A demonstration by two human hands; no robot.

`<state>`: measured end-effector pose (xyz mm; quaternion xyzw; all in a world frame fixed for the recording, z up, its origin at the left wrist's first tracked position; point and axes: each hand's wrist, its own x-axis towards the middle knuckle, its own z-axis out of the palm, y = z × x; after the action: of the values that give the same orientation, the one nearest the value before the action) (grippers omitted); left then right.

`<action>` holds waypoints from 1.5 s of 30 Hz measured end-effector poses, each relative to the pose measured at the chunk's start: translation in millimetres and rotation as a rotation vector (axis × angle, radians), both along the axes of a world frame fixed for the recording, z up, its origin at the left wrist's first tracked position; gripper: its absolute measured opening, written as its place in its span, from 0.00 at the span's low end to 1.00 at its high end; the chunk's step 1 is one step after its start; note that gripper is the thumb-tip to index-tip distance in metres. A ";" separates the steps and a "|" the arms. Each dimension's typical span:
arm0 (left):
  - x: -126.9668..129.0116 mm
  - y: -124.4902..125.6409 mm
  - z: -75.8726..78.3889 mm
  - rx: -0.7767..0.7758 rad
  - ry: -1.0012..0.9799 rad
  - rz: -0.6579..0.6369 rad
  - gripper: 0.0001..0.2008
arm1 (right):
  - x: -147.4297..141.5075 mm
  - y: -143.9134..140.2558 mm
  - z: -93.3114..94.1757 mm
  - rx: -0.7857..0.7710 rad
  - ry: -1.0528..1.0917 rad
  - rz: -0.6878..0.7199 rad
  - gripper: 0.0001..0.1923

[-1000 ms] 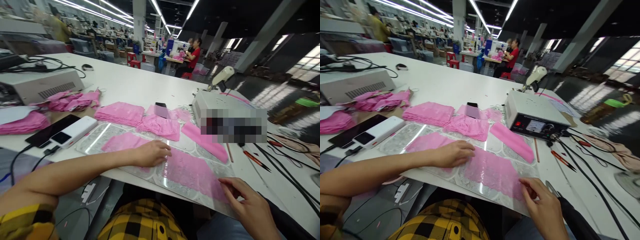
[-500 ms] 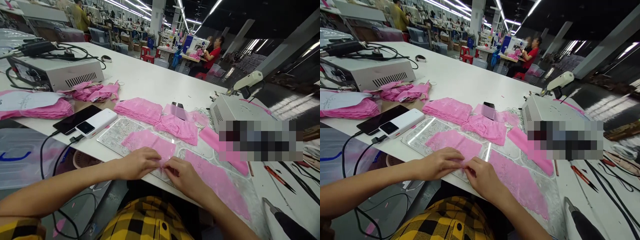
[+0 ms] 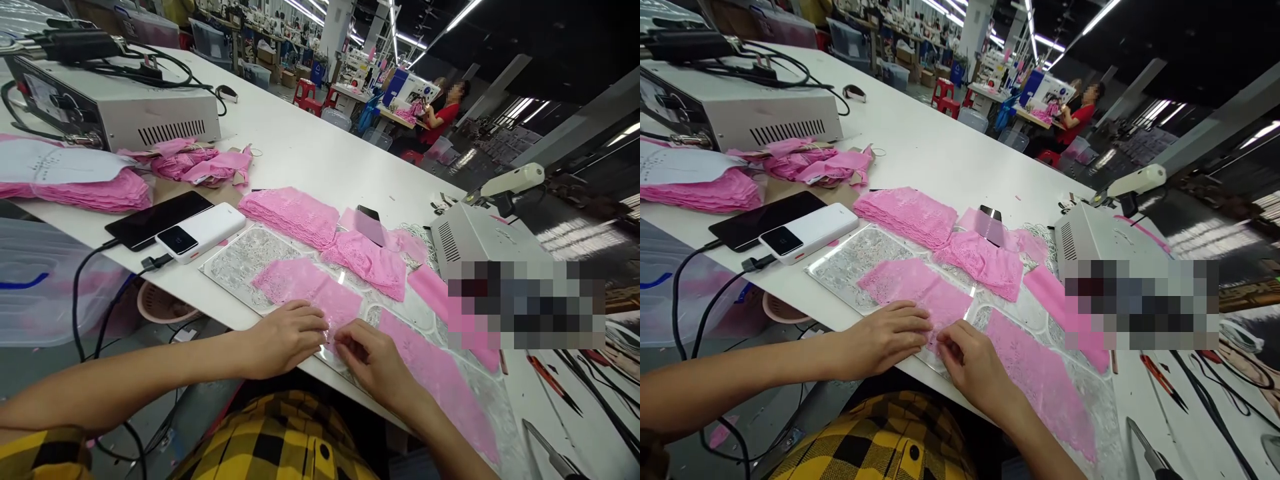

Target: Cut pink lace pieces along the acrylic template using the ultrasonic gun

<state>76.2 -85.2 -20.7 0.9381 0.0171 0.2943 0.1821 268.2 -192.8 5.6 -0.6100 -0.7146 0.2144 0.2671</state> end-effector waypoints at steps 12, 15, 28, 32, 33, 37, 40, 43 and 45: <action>20.8 -9.9 -0.2 -0.167 0.076 0.165 0.03 | -0.3 0.8 4.2 -0.031 0.010 0.016 0.06; 21.4 -11.3 0.1 -0.159 0.081 0.166 0.04 | 0.5 0.1 5.2 -0.053 0.016 0.014 0.06; 20.3 -16.0 -1.5 -0.184 0.049 0.184 0.08 | -2.0 2.6 0.3 0.020 -0.053 0.004 0.06; 22.0 -19.5 -5.3 -0.221 0.016 0.229 0.07 | -3.3 2.8 -4.0 0.082 -0.110 0.001 0.08; 22.7 -20.3 -5.6 -0.235 0.004 0.236 0.07 | -3.7 2.9 -4.5 0.085 -0.110 0.001 0.08; 18.8 -21.9 6.0 -0.312 -0.056 0.267 0.07 | -5.1 3.8 -2.6 0.062 -0.100 -0.009 0.08; -0.9 -17.5 27.9 -0.394 -0.025 0.188 0.09 | -3.7 4.0 3.2 0.002 -0.077 -0.010 0.08; -30.0 -5.1 45.8 -0.409 0.218 0.033 0.17 | 0.4 3.7 11.1 -0.082 0.006 0.006 0.08; -46.3 6.1 47.5 -0.357 0.259 0.146 0.15 | 2.1 5.1 15.3 -0.069 0.048 0.004 0.08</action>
<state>29.9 -79.2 26.8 0.9171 0.1600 0.1764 0.3196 270.3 -187.7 20.9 -0.6120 -0.7014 0.2541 0.2626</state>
